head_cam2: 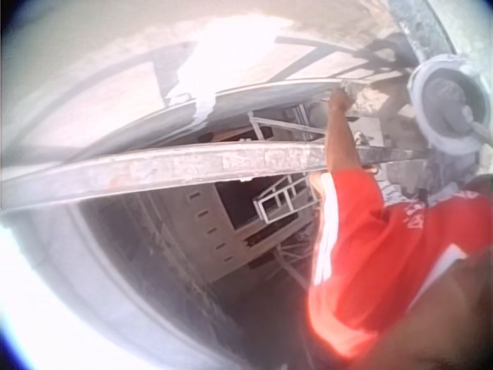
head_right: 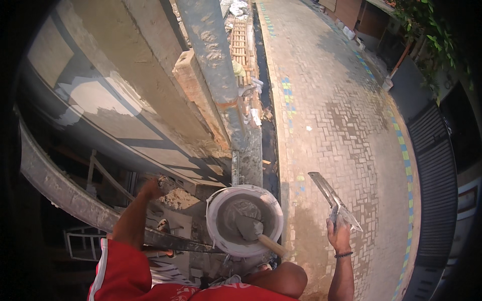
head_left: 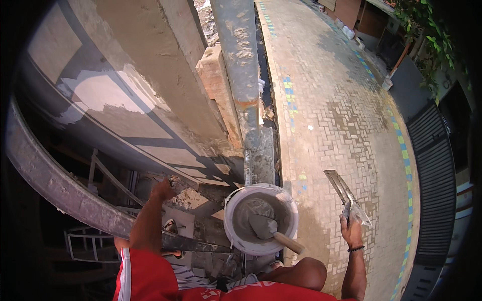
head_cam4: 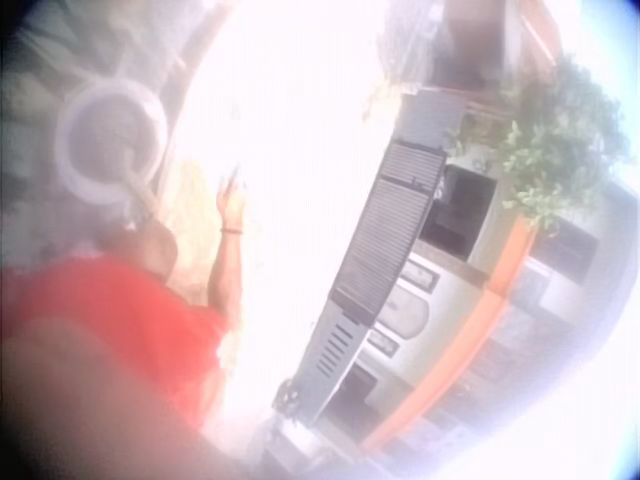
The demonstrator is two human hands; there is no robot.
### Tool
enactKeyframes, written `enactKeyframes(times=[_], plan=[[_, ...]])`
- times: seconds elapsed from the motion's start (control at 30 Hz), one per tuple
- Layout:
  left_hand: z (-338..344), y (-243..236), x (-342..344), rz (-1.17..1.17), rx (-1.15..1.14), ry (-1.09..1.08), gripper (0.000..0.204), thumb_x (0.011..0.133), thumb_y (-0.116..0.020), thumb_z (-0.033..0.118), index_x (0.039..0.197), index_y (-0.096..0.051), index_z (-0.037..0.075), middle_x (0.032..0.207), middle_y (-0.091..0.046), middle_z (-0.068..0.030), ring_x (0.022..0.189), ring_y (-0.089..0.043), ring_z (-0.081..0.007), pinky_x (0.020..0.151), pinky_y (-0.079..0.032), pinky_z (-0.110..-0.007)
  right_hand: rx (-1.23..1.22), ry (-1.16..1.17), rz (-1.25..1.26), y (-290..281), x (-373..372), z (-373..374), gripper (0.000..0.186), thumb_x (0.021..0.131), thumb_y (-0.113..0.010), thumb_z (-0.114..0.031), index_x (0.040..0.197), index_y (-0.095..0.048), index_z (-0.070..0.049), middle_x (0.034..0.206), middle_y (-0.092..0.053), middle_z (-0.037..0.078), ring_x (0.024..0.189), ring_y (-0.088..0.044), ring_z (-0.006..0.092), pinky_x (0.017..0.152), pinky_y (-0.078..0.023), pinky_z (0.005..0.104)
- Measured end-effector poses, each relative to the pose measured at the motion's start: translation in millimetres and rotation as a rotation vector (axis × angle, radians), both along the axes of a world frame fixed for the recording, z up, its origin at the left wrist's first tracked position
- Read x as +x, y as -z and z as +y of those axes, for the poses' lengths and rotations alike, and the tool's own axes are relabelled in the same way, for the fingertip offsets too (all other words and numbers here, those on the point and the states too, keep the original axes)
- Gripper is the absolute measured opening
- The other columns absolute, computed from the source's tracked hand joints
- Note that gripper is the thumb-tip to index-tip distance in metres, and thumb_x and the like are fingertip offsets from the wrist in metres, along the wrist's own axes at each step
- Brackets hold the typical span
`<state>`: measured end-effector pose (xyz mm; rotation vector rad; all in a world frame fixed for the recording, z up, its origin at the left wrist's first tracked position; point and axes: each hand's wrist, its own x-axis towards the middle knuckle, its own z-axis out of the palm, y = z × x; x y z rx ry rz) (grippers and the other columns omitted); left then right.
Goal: The person applies plaster to a vertical wall using a trowel and a hawk, smoothing the surface with a float. They repeatedly scoop plaster from a bucket, apply it to the wall, and smooth it out.
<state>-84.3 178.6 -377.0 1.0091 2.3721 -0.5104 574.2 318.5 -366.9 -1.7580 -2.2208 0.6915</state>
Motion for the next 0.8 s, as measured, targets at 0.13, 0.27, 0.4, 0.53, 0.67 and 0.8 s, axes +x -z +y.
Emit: enactKeyframes(times=[0.13, 0.27, 0.4, 0.53, 0.67, 0.8], plan=[[-7, 2, 12, 0.038, 0.091, -0.146, 0.09, 0.07, -0.07, 0.038, 0.138, -0.03, -0.006, 0.12, -0.057, -0.0281, 0.114, -0.055, -0.0402, 0.098, -0.044, -0.043, 0.19, -0.058, 0.034, 15, -2, 4, 0.036, 0.087, -0.057, -0.023, 0.104, -0.055, 0.008, 0.099, -0.057, 0.032, 0.097, -0.051, 0.0501, 0.087, -0.04, 0.0528], [-22, 15, 11, 0.081, 0.122, -0.463, 0.084, 0.076, -0.064, 0.039, 0.14, -0.031, -0.004, 0.13, -0.051, -0.025, 0.12, -0.051, -0.0381, 0.101, -0.042, -0.04, 0.092, -0.06, 0.056, 15, -5, 9, 0.04, 0.089, -0.056, -0.026, 0.11, -0.054, 0.008, 0.106, -0.056, 0.033, 0.102, -0.05, 0.0506, 0.092, -0.038, 0.0524], [-34, 22, 14, 0.128, 0.181, -0.943, 0.072, 0.079, -0.061, 0.039, 0.137, -0.037, 0.003, 0.138, -0.045, -0.02, 0.126, -0.047, -0.0349, 0.105, -0.038, -0.042, 0.031, -0.039, -0.042, 23, -7, 14, 0.05, 0.093, -0.051, -0.031, 0.123, -0.05, 0.008, 0.124, -0.05, 0.033, 0.117, -0.043, 0.0503, 0.103, -0.032, 0.0505], [-25, 24, 11, 0.106, 0.234, -1.031, 0.071, 0.077, -0.065, 0.034, 0.137, -0.037, 0.007, 0.136, -0.047, -0.0187, 0.123, -0.05, -0.0365, 0.1, -0.043, -0.047, 0.08, -0.096, 0.044, 14, -8, 13, 0.042, 0.095, -0.05, -0.025, 0.114, -0.052, 0.012, 0.102, -0.058, 0.035, 0.095, -0.054, 0.0502, 0.085, -0.043, 0.0488], [-38, 34, -7, 0.073, 0.255, -0.924, 0.073, 0.076, -0.066, 0.032, 0.136, -0.036, 0.002, 0.136, -0.047, -0.0211, 0.124, -0.049, -0.0367, 0.101, -0.043, -0.046, 0.171, -0.139, 0.028, 37, -2, 19, 0.039, 0.095, -0.05, -0.024, 0.113, -0.053, 0.011, 0.097, -0.059, 0.033, 0.09, -0.054, 0.0498, 0.082, -0.043, 0.0475], [-37, 41, -29, 0.053, 0.226, -0.801, 0.075, 0.075, -0.067, 0.031, 0.136, -0.036, -0.001, 0.136, -0.047, -0.0225, 0.125, -0.048, -0.0351, 0.102, -0.042, -0.043, 0.142, -0.148, 0.021, 32, 0, 13, 0.039, 0.096, -0.048, -0.024, 0.113, -0.053, 0.011, 0.097, -0.059, 0.033, 0.09, -0.055, 0.0485, 0.082, -0.043, 0.047]])
